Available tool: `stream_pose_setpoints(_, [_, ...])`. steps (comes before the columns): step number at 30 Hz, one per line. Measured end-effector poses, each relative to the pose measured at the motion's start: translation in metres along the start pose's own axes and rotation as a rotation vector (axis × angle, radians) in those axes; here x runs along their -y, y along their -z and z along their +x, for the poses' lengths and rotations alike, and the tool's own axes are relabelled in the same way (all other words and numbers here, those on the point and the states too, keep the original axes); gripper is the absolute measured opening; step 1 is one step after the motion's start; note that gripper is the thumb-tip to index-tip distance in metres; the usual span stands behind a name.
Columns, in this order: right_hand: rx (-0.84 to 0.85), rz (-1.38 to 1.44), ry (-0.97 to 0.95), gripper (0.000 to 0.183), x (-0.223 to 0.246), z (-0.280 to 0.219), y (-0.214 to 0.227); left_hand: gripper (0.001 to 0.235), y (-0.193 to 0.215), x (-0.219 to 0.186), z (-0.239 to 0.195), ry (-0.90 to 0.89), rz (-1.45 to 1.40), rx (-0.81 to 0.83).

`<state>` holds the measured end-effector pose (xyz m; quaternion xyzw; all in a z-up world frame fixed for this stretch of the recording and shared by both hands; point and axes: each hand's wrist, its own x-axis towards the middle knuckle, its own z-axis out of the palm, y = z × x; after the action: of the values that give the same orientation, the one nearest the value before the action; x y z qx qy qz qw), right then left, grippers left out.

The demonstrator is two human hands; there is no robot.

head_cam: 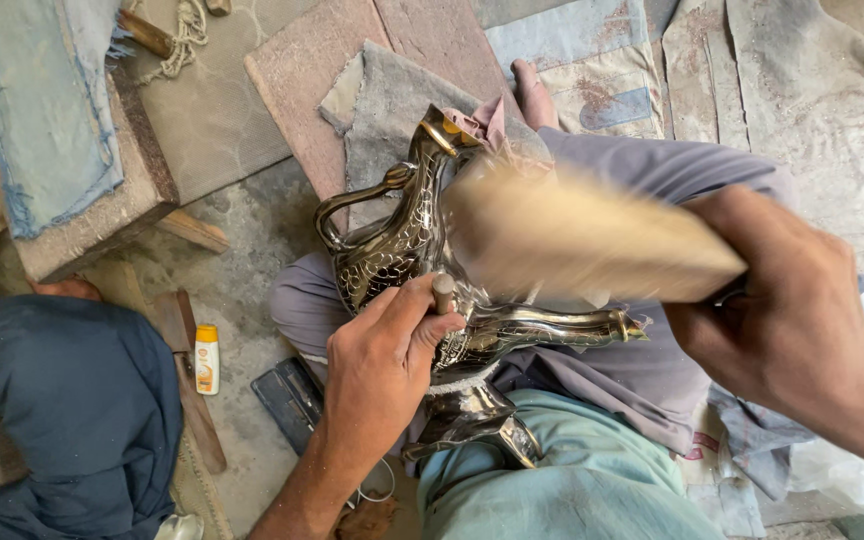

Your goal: The person sits on the floor and uses a wooden mallet to repeatedly strike a small metal chisel held against an ornate silver metal object. The person adjusts the object's position and the chisel placement while continuing to hammer the surface.

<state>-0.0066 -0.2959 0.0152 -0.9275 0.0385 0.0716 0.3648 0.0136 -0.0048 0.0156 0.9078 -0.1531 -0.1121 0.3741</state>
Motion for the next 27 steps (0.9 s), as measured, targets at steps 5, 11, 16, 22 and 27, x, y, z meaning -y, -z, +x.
stream_pose_setpoints(5, [-0.017, -0.083, -0.032, 0.036, 0.006, -0.004, 0.006, 0.040, -0.003, 0.001, 0.000, 0.028, 0.133, 0.089])
stream_pose_setpoints(11, [-0.056, -0.223, 0.096, 0.042, -0.006, -0.019, -0.010, 0.034, 0.004, 0.005, 0.003, -0.104, 0.027, 0.108])
stream_pose_setpoints(16, [-0.126, -0.112, 0.013, 0.039, -0.008, -0.028, -0.019, 0.036, 0.001, 0.003, 0.006, -0.003, 0.044, 0.095])
stream_pose_setpoints(22, [-0.072, 0.009, -0.185, 0.046, -0.002, -0.040, -0.026, 0.033, 0.004, 0.003, 0.008, -0.040, 0.043, 0.145])
stream_pose_setpoints(27, [-0.058, 0.136, -0.334, 0.041, 0.003, -0.052, -0.030, 0.031, 0.003, 0.002, 0.006, -0.084, 0.022, 0.094])
